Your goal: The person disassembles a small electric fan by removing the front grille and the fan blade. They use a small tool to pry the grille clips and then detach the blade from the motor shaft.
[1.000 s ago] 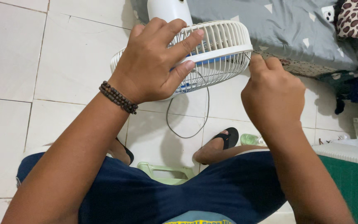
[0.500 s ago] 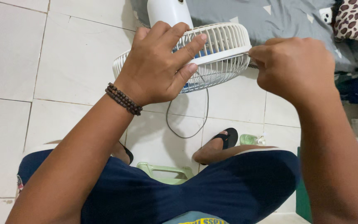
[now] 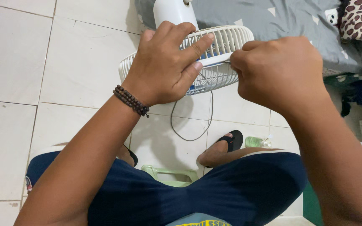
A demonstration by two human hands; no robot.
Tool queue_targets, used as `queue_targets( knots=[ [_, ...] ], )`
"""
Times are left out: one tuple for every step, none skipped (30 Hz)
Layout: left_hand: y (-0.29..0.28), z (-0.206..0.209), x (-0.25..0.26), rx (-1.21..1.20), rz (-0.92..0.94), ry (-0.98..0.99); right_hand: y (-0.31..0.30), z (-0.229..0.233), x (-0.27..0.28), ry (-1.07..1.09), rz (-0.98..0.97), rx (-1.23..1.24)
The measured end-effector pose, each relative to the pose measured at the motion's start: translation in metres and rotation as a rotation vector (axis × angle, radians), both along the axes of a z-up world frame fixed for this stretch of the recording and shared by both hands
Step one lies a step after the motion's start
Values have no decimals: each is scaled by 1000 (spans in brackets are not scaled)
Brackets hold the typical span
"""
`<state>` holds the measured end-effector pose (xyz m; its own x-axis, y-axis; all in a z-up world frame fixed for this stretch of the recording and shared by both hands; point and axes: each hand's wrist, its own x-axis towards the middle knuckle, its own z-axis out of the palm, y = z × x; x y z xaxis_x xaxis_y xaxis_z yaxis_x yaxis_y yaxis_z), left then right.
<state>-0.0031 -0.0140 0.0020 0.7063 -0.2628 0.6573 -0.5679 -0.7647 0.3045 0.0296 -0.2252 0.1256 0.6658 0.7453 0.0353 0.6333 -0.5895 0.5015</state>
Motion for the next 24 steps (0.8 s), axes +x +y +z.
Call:
queue_targets(
  knots=[
    [0,-1,1,-20,-5,15,3,1,-1,9,-3,-21],
    [1,-1,2,-38,-7,29,7,2,-1,18,-3,-39],
    [3,-1,3,-55,-8,43,11,3,-2,26,-4,-58],
    [4,-1,3,-79,-19,62,16,4,-5,29,44,-56],
    [4,-2,3,-103,-29,80,20,4,-8,31,92,-53],
    [4,-2,3,-127,-42,98,24,3,-11,32,137,-51],
    [6,-2,5,-139,-67,114,29,2,-13,34,154,-59],
    [8,-2,7,-152,-95,130,33,1,-15,37,168,-68],
    [10,-3,9,-165,-124,146,37,-1,-17,40,181,-78],
    [11,-3,11,-167,-149,151,40,-4,-20,39,201,-53],
    [12,-4,13,-169,-175,157,43,-7,-24,39,220,-28],
    [14,-4,15,-172,-197,165,46,-9,-25,40,243,-3],
    [16,-4,17,-183,-224,173,48,-11,-25,41,227,-27],
    [19,-5,18,-195,-251,181,49,-13,-25,42,211,-52],
    [21,-6,18,-207,-278,189,50,-15,-25,43,195,-78],
    [21,-7,18,-219,-284,191,50,-16,-25,11,236,-65],
    [20,-8,18,-230,-290,192,49,-16,-25,-21,276,-52],
    [20,-8,18,-241,-294,194,48,-17,-24,-52,318,-38],
    [21,-9,18,-253,-297,188,47,-17,-23,-61,321,-40],
    [22,-9,18,-264,-302,182,47,-17,-22,-70,323,-42],
    [23,-9,17,-276,-307,176,47,-18,-21,-79,325,-43],
    [25,-9,16,-276,-307,180,45,-18,-21,-84,327,-34],
    [29,-10,14,-275,-307,185,44,-18,-21,-89,328,-26],
    [33,-10,11,-275,-307,192,44,-19,-21,-91,329,-16]
  ],
)
